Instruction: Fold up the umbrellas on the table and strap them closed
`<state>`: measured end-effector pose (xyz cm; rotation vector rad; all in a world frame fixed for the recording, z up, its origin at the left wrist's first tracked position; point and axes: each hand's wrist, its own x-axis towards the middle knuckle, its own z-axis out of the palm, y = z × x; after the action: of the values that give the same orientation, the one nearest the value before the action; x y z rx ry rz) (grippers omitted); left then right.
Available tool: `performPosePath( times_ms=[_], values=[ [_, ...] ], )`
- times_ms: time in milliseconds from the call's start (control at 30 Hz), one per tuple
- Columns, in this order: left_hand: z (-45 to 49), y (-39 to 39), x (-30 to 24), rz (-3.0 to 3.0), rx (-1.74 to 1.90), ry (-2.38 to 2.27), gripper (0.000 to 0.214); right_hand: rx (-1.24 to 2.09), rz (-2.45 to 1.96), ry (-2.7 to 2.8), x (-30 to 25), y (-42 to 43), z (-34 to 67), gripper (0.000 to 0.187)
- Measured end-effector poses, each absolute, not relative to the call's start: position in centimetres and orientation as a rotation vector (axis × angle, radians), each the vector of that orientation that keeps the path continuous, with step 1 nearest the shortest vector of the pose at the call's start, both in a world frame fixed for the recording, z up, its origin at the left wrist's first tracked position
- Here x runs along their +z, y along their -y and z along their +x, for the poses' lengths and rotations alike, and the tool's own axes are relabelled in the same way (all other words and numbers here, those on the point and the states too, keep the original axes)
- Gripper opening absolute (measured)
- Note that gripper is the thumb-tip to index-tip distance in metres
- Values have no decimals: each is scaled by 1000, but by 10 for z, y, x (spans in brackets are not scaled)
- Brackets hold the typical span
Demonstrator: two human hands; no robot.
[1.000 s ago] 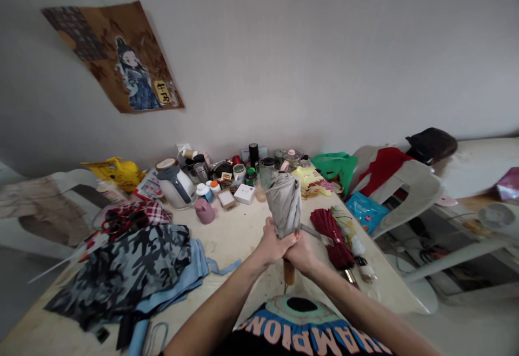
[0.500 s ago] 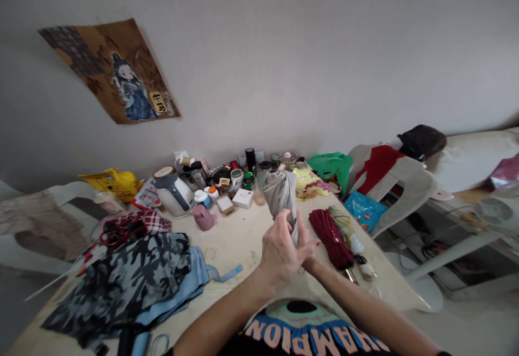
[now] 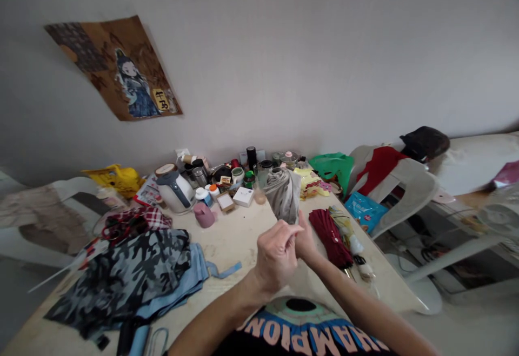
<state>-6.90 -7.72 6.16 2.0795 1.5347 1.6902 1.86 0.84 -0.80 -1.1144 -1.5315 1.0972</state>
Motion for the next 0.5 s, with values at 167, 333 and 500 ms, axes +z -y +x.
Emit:
performPosePath(
  times_ms=[167,333,500],
  values=[
    [-97,63,54,1307,1779,-1562,11,1380,-1074,1461,0,-6,11,19],
    [-106,51,43,1020,1741,-1561,11,1732,-882,1215,0,2,8,20],
    [-92,74,45,1630,1791,-1731,13,1884,-746,1177,6,6,11,22]
  ],
)
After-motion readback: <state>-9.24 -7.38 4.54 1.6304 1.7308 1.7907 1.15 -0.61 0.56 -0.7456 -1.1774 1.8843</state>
